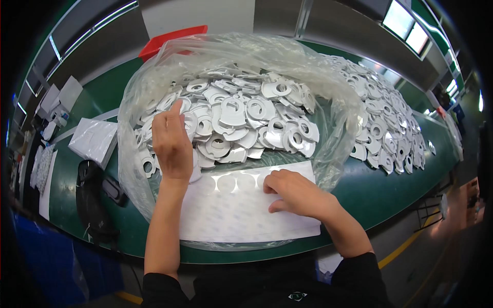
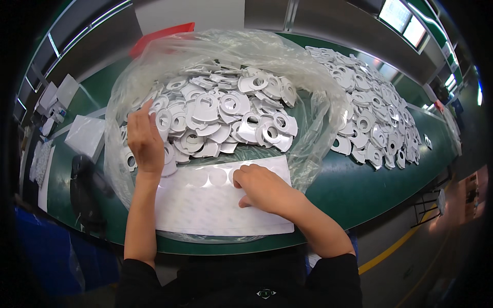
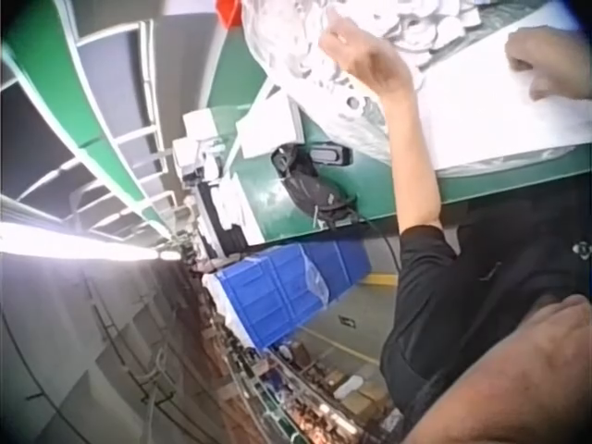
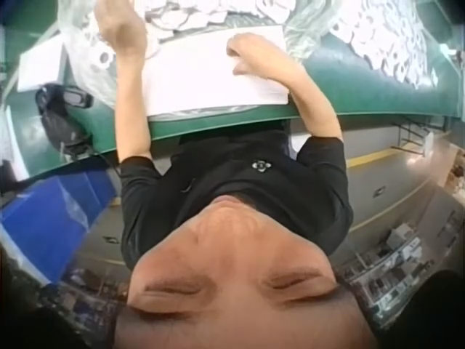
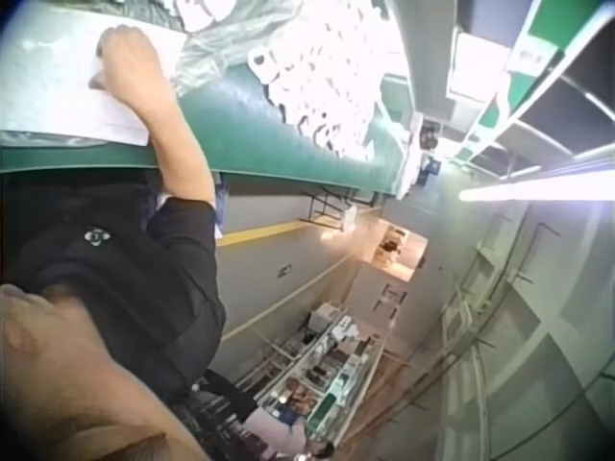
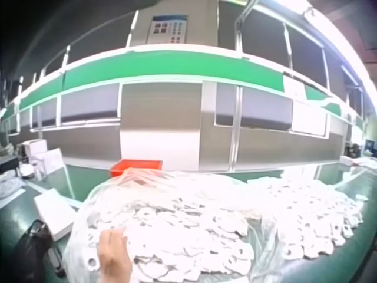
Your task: Applying circular white stickers onto small white metal fixture components in a factory assembly line.
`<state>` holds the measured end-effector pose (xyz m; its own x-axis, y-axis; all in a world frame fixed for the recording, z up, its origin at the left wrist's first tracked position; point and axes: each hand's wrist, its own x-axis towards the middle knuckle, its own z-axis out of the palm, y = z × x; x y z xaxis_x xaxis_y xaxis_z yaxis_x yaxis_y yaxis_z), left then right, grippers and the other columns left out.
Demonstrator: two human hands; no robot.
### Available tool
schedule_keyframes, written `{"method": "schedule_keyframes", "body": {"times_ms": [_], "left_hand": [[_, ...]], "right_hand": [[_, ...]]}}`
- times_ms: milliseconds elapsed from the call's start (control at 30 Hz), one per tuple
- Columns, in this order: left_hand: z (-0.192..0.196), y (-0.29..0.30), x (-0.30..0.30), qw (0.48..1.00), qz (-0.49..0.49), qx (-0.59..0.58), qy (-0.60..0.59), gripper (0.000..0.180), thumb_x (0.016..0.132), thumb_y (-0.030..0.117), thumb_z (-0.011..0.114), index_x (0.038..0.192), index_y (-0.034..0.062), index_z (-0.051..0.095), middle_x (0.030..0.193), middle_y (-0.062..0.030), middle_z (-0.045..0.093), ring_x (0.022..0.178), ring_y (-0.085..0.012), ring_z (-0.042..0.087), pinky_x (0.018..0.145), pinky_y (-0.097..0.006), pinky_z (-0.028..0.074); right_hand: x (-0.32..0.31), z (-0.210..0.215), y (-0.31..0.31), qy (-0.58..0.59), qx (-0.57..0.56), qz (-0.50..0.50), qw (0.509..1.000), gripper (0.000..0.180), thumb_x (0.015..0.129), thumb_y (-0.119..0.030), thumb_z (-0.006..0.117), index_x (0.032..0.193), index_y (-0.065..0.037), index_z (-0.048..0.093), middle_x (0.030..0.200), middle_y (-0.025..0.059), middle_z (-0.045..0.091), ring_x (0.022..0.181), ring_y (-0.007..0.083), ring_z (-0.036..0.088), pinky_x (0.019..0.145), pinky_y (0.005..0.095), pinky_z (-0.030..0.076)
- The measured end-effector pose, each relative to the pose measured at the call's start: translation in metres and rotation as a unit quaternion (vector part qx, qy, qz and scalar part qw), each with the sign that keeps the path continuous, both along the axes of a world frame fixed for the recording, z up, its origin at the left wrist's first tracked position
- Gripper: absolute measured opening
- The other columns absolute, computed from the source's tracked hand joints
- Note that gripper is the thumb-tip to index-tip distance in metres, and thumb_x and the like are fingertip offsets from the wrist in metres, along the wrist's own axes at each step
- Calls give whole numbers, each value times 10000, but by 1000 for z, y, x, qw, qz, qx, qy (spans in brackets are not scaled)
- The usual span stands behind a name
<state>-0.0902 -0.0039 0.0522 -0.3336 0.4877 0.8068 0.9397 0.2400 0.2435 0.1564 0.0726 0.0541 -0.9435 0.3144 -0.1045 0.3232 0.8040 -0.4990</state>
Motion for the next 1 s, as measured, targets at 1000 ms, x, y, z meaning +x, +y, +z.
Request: {"method": "schedule_keyframes", "body": {"times_ms": [1000], "left_hand": [[-33,-7,65,451,-407,33,-794,276,954,143,494,1216,62,464,853,-12,569,803,-99,565,685,-220,470]], "right_hand": [[2,0,2,32,-85,14,996,204,673,-149,752,744,-13,618,797,117,583,800,297,575,714,385,459]]}}
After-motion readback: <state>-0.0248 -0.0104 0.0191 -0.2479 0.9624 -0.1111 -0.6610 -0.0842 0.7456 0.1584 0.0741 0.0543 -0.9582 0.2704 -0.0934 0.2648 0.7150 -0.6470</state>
